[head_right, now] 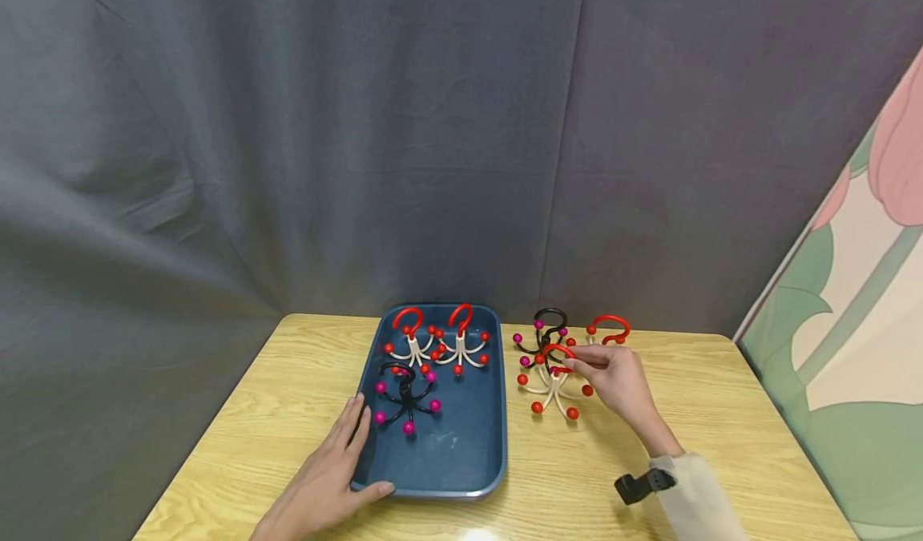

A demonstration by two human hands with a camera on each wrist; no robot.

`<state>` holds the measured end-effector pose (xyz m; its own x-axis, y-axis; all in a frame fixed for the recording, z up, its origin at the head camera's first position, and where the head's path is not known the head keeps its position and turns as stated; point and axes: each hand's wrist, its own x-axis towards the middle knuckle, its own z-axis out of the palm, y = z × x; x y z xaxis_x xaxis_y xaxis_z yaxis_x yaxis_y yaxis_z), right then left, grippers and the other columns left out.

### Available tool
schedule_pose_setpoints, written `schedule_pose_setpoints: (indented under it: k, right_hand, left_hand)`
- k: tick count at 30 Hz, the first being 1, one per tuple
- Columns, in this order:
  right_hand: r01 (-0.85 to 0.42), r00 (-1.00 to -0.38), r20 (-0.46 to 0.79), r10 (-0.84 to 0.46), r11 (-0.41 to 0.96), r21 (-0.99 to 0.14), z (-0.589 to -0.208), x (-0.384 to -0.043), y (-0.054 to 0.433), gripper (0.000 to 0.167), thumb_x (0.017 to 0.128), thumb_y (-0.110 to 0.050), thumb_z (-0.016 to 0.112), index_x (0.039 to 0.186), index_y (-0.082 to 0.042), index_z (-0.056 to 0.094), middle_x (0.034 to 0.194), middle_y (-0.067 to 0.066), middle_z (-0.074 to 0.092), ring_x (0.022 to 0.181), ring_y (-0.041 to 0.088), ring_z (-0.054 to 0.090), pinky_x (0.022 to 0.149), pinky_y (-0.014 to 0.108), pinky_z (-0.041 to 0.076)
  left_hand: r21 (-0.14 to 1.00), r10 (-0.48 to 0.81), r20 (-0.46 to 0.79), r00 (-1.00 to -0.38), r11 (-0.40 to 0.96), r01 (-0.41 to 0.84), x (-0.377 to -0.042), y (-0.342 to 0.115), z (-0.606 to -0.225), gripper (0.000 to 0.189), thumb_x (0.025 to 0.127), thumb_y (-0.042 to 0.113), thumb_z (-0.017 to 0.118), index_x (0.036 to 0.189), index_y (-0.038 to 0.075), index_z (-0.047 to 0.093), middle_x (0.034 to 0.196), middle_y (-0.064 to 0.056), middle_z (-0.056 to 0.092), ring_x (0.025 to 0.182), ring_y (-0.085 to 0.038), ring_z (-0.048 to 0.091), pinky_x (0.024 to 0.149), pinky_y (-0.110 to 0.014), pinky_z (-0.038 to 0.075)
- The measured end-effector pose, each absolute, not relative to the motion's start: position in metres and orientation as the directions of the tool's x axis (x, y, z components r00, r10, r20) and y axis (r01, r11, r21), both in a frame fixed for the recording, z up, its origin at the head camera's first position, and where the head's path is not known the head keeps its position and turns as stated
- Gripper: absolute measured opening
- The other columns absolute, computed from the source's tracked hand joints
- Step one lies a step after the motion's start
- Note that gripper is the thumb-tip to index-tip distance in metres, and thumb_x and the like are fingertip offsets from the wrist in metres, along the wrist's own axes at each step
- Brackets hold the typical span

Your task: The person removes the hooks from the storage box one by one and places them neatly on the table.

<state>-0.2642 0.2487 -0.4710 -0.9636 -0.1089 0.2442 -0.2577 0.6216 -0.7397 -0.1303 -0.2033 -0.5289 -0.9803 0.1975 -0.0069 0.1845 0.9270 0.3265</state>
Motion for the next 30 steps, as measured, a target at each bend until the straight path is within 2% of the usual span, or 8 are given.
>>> schedule_pose_setpoints:
  k: [6,17,27,30]
  right_hand:
    - [-0.26,-0.963,0.247,-0.108,0.623,-0.738,-0.4718,-0.2639,0.2485,0.027,0.095,-0.017,0.079,0.117,-0.002,0.08,0.118,0.022,0.078,0.086,-0.003,0.074,0.067,0.018,0.056]
    - [-0.254,-0.965,0.235,-0.113,0.601,-0.757,-0.4718,-0.2647,0.2506,0.029,0.095,-0.02,0.079,0.12,-0.004,0.08,0.118,0.019,0.079,0.087,-0.007,0.072,0.071,0.016,0.057]
    - [-0.305,-0.95,0.27,-0.155,0.636,-0.709,-0.4701,-0.2698,0.2499,0.026,0.095,-0.014,0.078,0.119,-0.002,0.079,0.119,0.021,0.078,0.088,0.005,0.078,0.069,0.018,0.058]
    - [-0.308,-0.95,0.268,-0.163,0.642,-0.702,-0.4698,-0.2706,0.2491,0.026,0.096,-0.012,0.077,0.119,-0.001,0.079,0.117,0.021,0.079,0.09,0.013,0.08,0.07,0.017,0.058]
  left_hand:
    - [0.322,0.188,-0.038,-0.981,0.932,0.166,-0.1306,-0.2019,-0.5275,0.124,0.082,0.092,0.052,0.169,0.009,0.021,0.18,-0.009,0.002,0.167,-0.032,0.008,0.128,-0.056,0.033]
    - [0.325,0.192,-0.009,-0.981,0.929,0.179,-0.1298,-0.2028,-0.5278,0.122,0.083,0.09,0.054,0.168,0.008,0.023,0.18,-0.009,0.004,0.167,-0.032,0.009,0.128,-0.056,0.033]
    - [0.328,0.194,-0.006,-0.981,0.927,0.182,-0.1295,-0.2027,-0.527,0.122,0.083,0.09,0.055,0.168,0.008,0.023,0.18,-0.007,0.002,0.167,-0.031,0.007,0.128,-0.055,0.033]
    - [0.332,0.199,-0.006,-0.98,0.925,0.186,-0.13,-0.2031,-0.5262,0.121,0.084,0.089,0.055,0.168,0.008,0.023,0.18,-0.007,0.002,0.167,-0.031,0.007,0.128,-0.055,0.033]
